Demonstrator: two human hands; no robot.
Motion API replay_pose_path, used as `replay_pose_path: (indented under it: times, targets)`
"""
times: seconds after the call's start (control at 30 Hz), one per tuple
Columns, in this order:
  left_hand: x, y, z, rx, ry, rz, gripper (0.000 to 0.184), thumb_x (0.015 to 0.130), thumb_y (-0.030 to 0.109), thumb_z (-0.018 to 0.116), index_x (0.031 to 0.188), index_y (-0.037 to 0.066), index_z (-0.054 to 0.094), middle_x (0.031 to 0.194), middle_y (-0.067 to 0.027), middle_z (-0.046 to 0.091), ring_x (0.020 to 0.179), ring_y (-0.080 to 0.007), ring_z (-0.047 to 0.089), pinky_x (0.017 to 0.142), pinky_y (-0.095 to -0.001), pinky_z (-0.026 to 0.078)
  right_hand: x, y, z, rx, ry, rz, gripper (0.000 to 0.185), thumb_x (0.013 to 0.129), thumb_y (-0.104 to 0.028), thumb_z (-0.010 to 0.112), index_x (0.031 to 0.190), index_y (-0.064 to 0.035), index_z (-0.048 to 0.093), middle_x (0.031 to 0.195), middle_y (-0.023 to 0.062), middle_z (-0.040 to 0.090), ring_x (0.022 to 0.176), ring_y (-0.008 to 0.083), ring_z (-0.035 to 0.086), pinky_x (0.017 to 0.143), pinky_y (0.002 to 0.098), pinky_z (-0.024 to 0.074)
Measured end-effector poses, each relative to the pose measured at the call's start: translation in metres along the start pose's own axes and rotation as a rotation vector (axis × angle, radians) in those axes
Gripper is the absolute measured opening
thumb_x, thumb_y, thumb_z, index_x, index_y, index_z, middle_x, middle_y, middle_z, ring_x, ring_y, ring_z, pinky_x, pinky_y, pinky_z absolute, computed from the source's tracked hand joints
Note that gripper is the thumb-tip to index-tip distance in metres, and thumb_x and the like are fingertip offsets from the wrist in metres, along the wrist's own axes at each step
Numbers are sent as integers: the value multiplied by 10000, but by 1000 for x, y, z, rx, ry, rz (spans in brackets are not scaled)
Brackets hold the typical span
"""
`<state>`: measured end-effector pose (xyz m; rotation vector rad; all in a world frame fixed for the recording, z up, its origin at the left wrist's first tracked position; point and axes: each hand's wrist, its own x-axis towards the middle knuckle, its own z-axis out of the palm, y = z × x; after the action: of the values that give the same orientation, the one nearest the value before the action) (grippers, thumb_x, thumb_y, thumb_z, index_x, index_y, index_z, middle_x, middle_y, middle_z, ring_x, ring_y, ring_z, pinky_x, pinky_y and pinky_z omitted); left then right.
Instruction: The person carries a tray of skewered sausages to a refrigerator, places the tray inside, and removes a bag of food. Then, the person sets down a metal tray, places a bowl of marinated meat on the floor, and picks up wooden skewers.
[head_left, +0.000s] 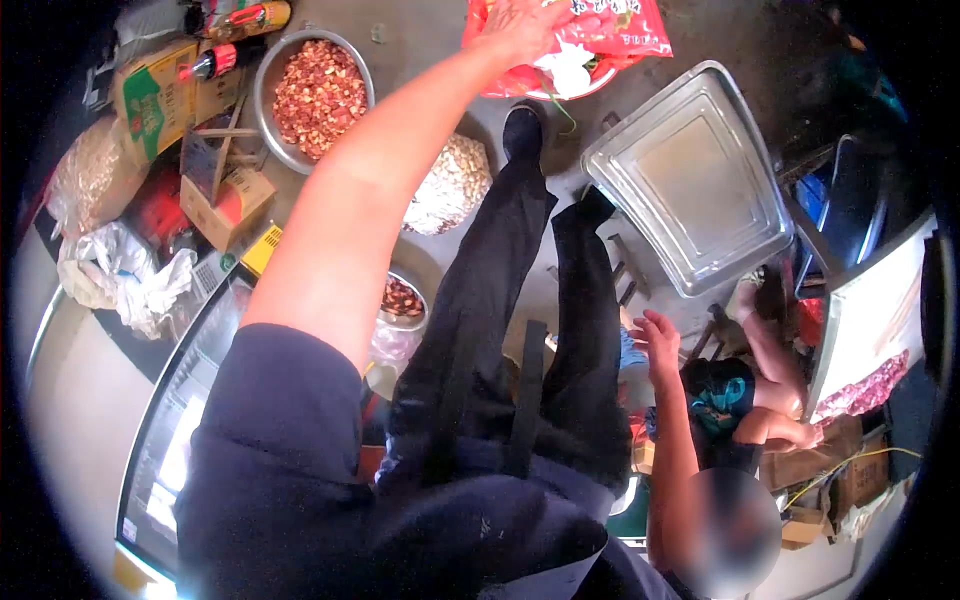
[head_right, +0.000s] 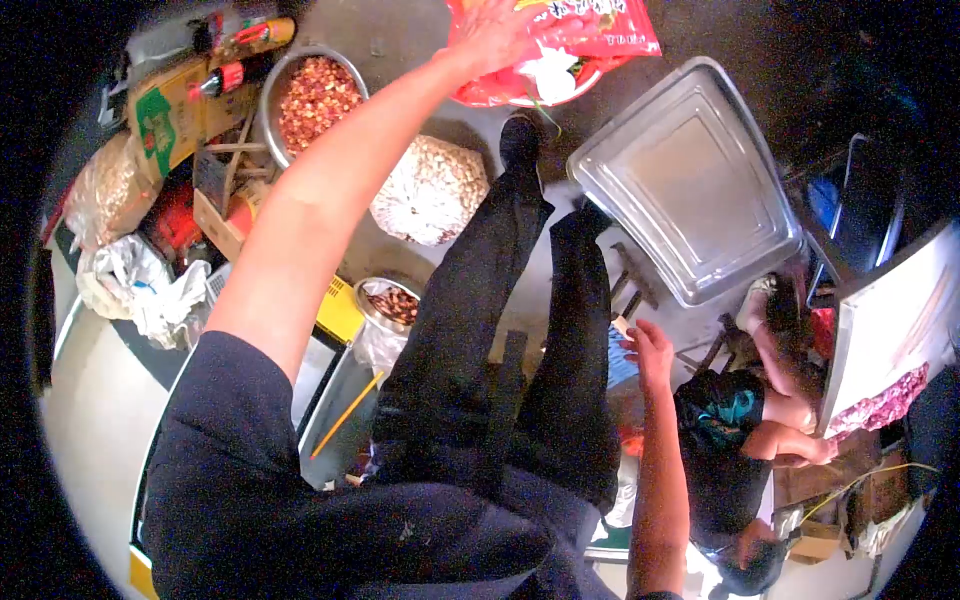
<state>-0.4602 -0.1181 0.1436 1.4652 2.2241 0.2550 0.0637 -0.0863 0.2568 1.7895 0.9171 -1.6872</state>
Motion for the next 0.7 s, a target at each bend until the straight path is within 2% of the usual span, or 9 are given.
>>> replay_pose_path:
  times: [0.03,0.07,0.2,0.27,0.4,0.53,0.6,0.63,0.7]
  targets:
    - [-2,-7,30,-33,224,58,514,734,137,605,1238,97,512,1286,-200,446,1237,-396,380,1016,-540,318,10,5,-3,24,6,9,394,882,-173,555,1215,34,519,994,129,656,749,185,655,574,271,492]
    - [1,-11,47,-37,211,57,514,734,137,605,1238,97,512,1286,-200,446,1237,-396,380,1016,-540,318,18,11,-6,47,11,19,396,882,-173,557,1216,35,517,1001,131,654,751,189,656,579,273,498]
    - [11,-24,84,-54,90,-76,530,749,129,563,1273,131,491,1292,-192,420,1227,-397,390,976,-565,356,54,39,-23,82,20,78,400,879,-177,566,1216,33,516,996,125,648,752,197,659,593,284,515]
    - [14,-36,104,-136,-132,-139,539,786,180,537,1315,136,445,1269,-185,460,1174,-387,458,908,-571,410,59,46,-27,22,38,89,397,876,-207,572,1216,-8,523,994,115,639,769,190,650,627,277,509]
    - [14,-38,117,15,-136,-156,502,825,246,496,1311,132,448,1175,-176,523,1078,-381,526,858,-556,447,80,57,-28,81,46,129,399,875,-195,583,1206,21,523,978,110,638,735,189,656,591,277,511]
    - [42,-69,153,-25,-341,-186,475,850,264,453,1300,113,448,1159,-188,574,1036,-391,561,833,-518,475,91,51,-22,27,40,134,407,885,-218,565,1215,17,520,990,107,647,739,177,650,605,269,503]
    - [48,-125,233,194,-235,441,422,848,250,456,1230,83,517,1118,-199,608,1002,-395,590,808,-494,490,104,63,-22,62,26,116,409,886,-219,557,1219,15,521,987,107,651,728,166,637,616,270,504]
    - [44,-73,165,-133,-374,-152,376,839,295,491,1108,57,601,1062,-202,634,957,-391,614,800,-471,498,107,65,-21,65,25,103,410,886,-221,558,1219,15,522,977,105,654,714,159,627,617,267,502]
    - [51,-73,168,-204,-438,-176,418,817,365,546,1082,51,624,1091,-213,628,971,-368,622,832,-462,489,105,64,-17,38,35,64,406,898,-273,570,1187,11,541,951,107,656,676,142,598,608,255,492]
